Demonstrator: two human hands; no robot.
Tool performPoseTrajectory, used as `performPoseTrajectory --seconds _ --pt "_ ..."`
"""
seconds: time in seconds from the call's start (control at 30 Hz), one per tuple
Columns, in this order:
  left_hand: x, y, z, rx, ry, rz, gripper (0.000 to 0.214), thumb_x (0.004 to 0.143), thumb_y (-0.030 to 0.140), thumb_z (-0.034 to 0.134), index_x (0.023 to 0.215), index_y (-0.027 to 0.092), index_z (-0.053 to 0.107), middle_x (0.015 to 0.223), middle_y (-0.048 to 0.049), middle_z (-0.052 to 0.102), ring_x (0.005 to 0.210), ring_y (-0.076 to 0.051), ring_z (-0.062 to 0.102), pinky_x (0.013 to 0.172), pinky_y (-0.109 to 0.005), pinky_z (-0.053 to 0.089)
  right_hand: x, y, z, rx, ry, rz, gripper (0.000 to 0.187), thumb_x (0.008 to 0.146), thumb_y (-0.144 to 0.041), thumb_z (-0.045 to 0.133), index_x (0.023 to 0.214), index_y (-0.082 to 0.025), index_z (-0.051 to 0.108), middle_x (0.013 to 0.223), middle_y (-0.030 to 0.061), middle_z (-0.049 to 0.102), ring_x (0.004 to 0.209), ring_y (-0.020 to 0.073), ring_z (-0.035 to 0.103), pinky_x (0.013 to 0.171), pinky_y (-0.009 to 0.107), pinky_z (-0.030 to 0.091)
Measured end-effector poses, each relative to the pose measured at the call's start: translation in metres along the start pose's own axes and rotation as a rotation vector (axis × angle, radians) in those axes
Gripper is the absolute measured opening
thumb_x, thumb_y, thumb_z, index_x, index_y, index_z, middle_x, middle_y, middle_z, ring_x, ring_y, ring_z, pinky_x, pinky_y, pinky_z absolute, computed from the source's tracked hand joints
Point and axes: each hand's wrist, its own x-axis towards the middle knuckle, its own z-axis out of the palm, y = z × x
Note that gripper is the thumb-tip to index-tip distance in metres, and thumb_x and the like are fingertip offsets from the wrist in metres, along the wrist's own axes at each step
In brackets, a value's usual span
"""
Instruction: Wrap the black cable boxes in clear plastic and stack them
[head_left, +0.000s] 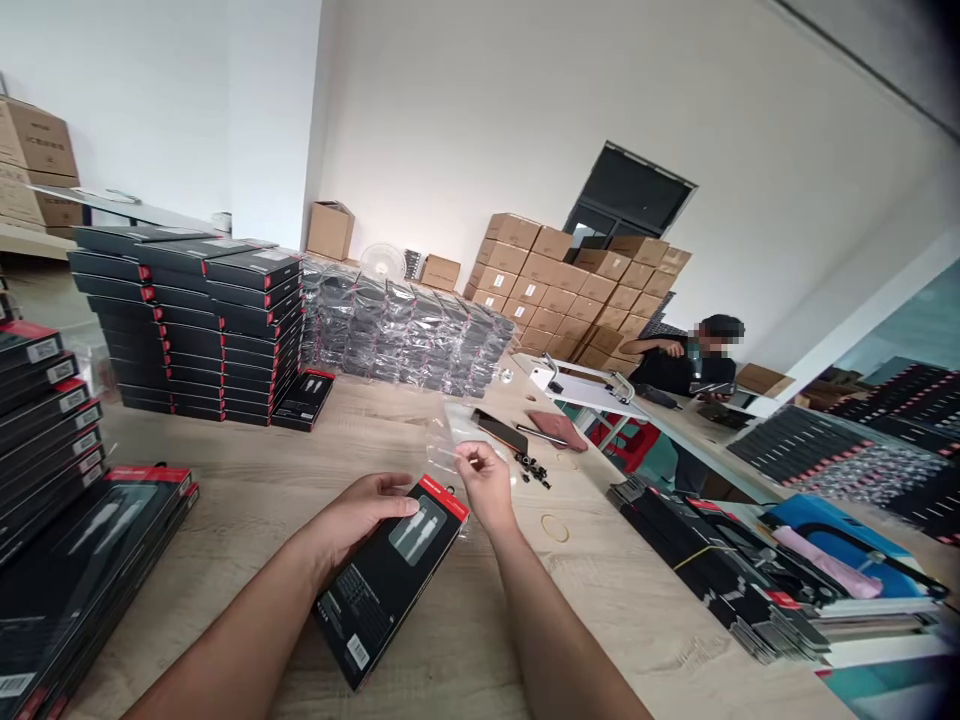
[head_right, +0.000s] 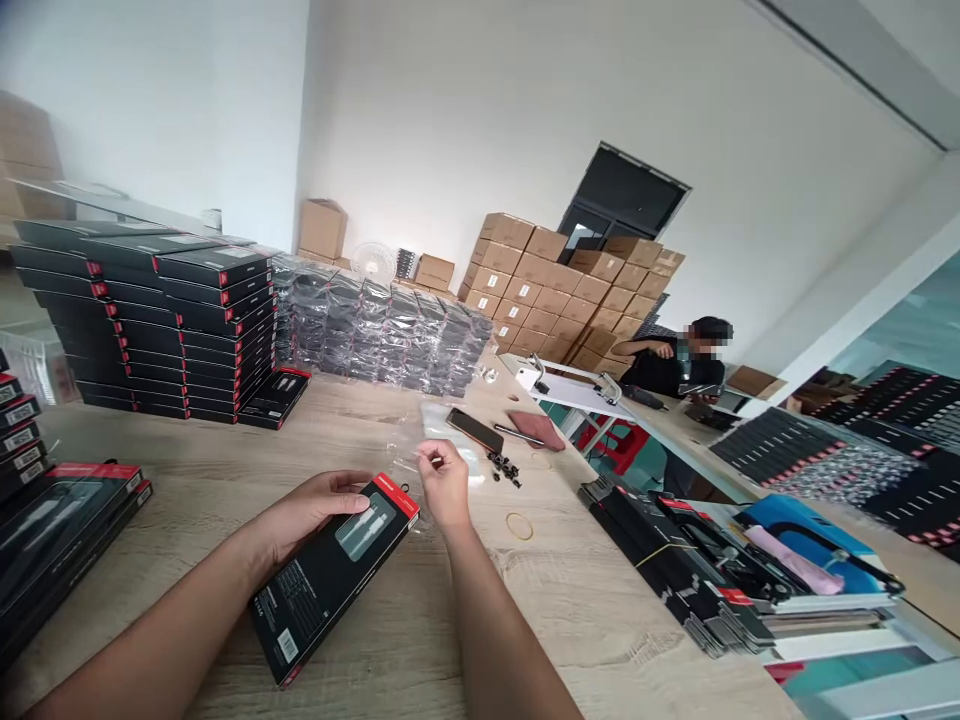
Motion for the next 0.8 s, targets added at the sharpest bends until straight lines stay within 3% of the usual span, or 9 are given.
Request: performPoseTrajectory --seconds 0.17,0.4,0.67,0.8 --pt "0.009 -0.004 -0.007 0.062 0.149 -0.012 0.072 0.052 0.022 0.085 0.118 0.014 0.056 0.119 -0.0160 0.062 0.100 -0.026 0.064 0.083 -0.033 0.049 -0.020 0.001 0.012 0.075 -0.212 0.053 0.015 0.073 -0.035 0.066 0.075 -0.020 0.068 0.075 0.0036 0.066 0.065 0.0165 0.060 0.062 0.030 0.051" --pt "0.010 -0.003 -0.009 0.127 0.232 0.002 0.079 0.055 0.025 0.084 0.125 0.017 0.050 0.121 -0.0143 0.062 0.096 -0.026 0.066 0.081 -0.034 0.050 -0.022 -0.009 0.005 0.052 -0.235 0.047 0.017 0.079 -0.037 0.063 0.079 -0.022 0.071 0.079 0.0039 0.070 0.076 0.0191 0.065 0.072 0.033 0.052" --pt "0.009 -0.004 -0.004 0.186 0.224 0.106 0.065 0.056 0.022 0.081 0.116 0.017 0.055 0.108 -0.0114 0.068 0.087 -0.022 0.067 0.076 -0.033 0.051 -0.025 -0.015 -0.001 -0.053 -0.303 -0.142 0.013 0.083 -0.027 0.059 0.084 -0.024 0.071 0.081 0.0041 0.067 0.075 0.0174 0.063 0.069 0.031 0.051" --pt "0.010 -0.004 -0.004 0.297 0.263 0.169 0.051 0.060 0.020 0.076 0.109 0.014 0.062 0.101 -0.0097 0.070 0.083 -0.020 0.066 0.075 -0.031 0.049 -0.028 -0.017 0.003 -0.134 -0.325 -0.247 0.020 0.085 -0.017 0.052 0.088 -0.025 0.070 0.083 0.0036 0.063 0.074 0.0161 0.061 0.068 0.030 0.050"
